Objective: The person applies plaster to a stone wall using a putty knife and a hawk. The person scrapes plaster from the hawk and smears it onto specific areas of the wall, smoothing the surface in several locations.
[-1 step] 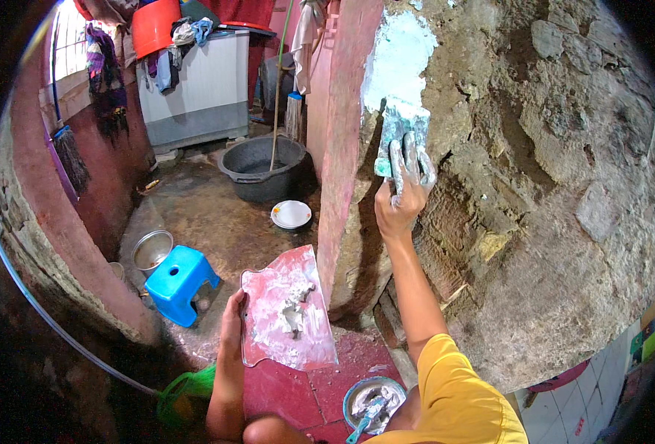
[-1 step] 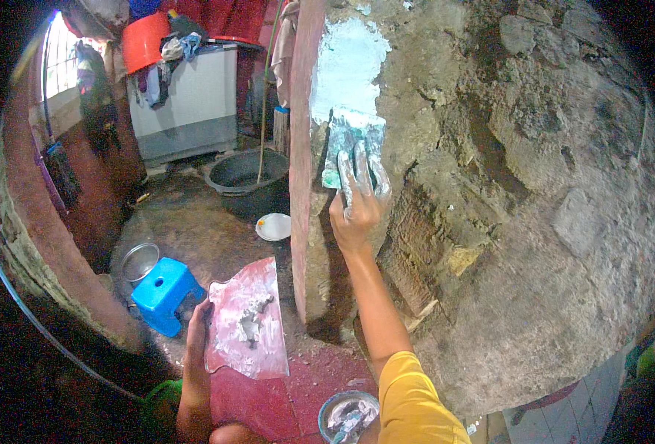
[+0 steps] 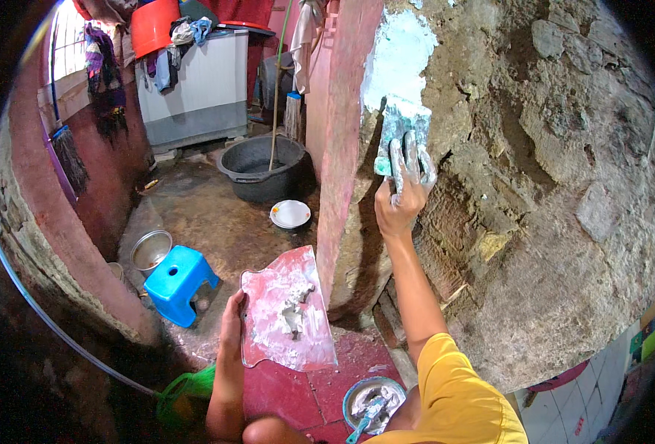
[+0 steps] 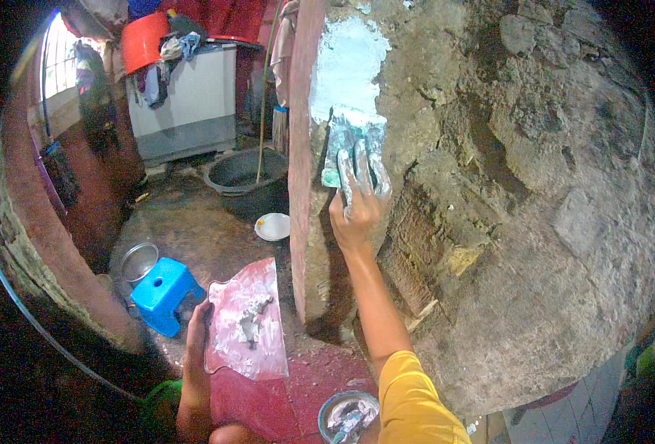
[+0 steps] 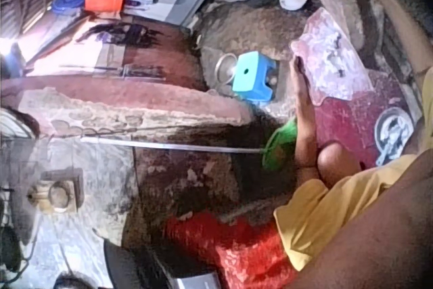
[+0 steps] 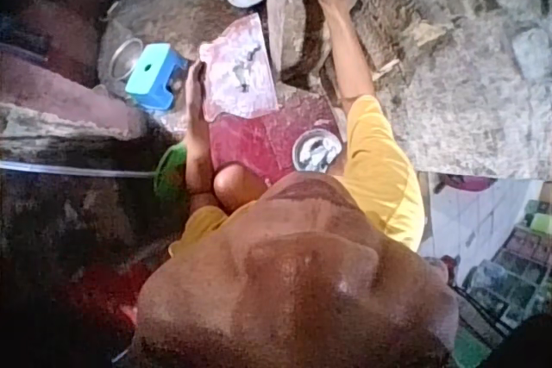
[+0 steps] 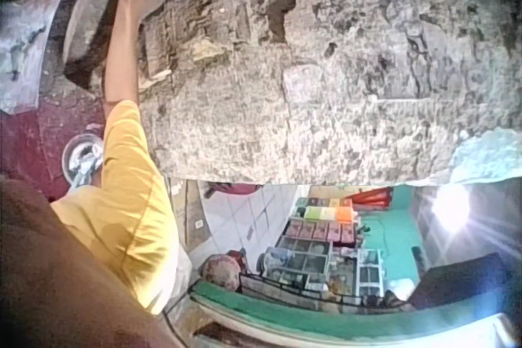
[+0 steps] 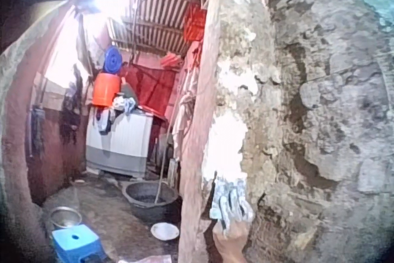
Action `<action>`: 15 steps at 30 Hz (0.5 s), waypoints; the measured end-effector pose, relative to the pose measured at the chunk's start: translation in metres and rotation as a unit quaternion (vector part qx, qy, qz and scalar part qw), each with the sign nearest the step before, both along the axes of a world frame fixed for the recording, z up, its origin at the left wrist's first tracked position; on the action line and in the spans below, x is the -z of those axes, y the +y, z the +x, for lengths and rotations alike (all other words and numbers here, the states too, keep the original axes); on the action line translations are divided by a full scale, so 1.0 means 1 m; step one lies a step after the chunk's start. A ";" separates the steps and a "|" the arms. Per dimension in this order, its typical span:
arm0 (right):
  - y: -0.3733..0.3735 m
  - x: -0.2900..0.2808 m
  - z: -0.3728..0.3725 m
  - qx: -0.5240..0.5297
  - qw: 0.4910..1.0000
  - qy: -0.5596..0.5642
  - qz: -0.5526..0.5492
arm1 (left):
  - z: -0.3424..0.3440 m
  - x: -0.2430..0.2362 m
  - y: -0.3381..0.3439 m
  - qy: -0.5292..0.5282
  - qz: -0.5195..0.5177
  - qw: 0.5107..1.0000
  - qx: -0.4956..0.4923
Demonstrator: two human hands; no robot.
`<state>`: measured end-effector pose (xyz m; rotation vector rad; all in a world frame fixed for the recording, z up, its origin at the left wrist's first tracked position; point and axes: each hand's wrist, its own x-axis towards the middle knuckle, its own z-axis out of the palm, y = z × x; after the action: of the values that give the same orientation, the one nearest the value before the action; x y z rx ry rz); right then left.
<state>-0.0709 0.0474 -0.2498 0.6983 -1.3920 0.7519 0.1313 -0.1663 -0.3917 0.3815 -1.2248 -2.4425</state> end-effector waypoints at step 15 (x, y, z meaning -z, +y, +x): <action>-0.005 -0.009 -0.001 -0.010 1.000 -0.004 0.002 | -0.002 0.007 0.004 -0.019 0.017 0.999 0.023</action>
<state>-0.0717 0.0425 -0.2407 0.7147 -1.3958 0.7690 0.1289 -0.1621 -0.3984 0.4165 -1.2219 -2.5098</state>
